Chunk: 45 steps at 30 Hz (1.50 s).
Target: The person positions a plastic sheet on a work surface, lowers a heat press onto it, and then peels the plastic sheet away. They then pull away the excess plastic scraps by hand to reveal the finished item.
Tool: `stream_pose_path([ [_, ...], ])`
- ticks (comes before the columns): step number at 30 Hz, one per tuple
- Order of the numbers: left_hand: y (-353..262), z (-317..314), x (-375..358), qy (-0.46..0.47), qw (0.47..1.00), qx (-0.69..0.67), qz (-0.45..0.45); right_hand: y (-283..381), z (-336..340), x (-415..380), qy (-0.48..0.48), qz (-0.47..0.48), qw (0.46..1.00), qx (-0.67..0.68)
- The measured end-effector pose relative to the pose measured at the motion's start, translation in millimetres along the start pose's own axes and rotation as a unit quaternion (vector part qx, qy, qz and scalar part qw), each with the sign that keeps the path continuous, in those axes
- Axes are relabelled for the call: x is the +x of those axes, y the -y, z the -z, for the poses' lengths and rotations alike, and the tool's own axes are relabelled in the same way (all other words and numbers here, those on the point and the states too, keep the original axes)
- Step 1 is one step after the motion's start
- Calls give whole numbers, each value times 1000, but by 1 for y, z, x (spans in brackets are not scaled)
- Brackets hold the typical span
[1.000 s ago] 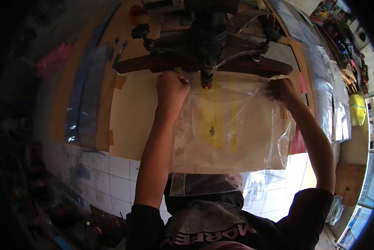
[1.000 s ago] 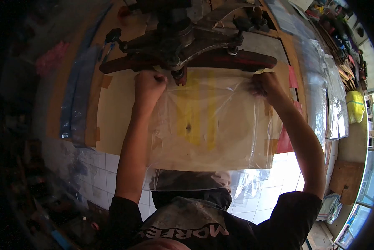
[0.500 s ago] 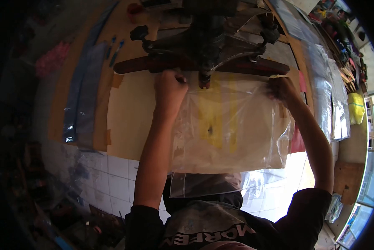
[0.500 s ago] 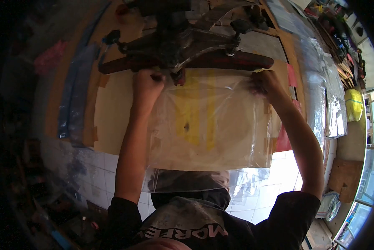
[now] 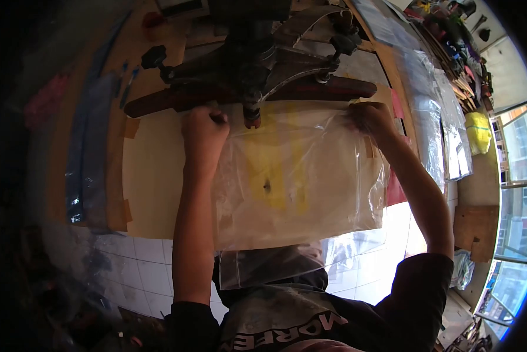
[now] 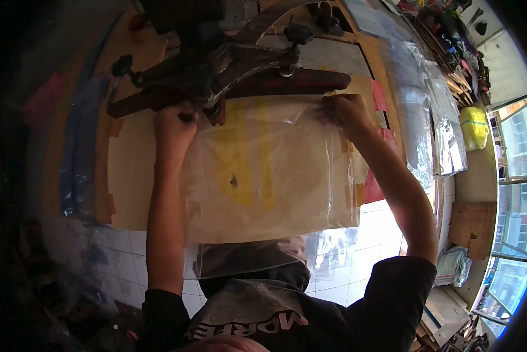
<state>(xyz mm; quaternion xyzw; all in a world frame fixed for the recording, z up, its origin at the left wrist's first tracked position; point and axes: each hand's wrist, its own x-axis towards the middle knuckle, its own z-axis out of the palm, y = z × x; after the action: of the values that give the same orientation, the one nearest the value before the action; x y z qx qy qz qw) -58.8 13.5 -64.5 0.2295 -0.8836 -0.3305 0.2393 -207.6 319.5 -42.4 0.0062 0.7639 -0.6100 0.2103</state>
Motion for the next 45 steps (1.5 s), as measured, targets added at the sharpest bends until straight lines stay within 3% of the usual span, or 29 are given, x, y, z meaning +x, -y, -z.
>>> stream_pose_path([
  [8,-2,0,-3,-17,1000,1,-13,-11,-2,10,-49,92,994,-12],
  [12,-2,-2,-4,-17,1000,1,-17,-12,2,13,-60,82,990,-96],
  [14,-3,-1,-4,-16,1000,-4,-21,-7,-3,10,-115,78,971,-193],
  [18,-2,-2,-4,-16,1000,-6,-26,-4,-3,11,-136,43,970,-200],
  [23,-8,3,-4,14,1000,-16,13,-6,-5,17,-124,30,987,-97],
  [27,-8,2,-5,12,1000,-21,8,-4,-5,19,-131,19,984,-121],
  [35,-5,0,-4,11,1000,-22,14,-11,-1,29,-115,14,993,-34],
  [45,-10,3,-5,10,1000,-18,13,-15,4,33,-125,0,990,-60],
])
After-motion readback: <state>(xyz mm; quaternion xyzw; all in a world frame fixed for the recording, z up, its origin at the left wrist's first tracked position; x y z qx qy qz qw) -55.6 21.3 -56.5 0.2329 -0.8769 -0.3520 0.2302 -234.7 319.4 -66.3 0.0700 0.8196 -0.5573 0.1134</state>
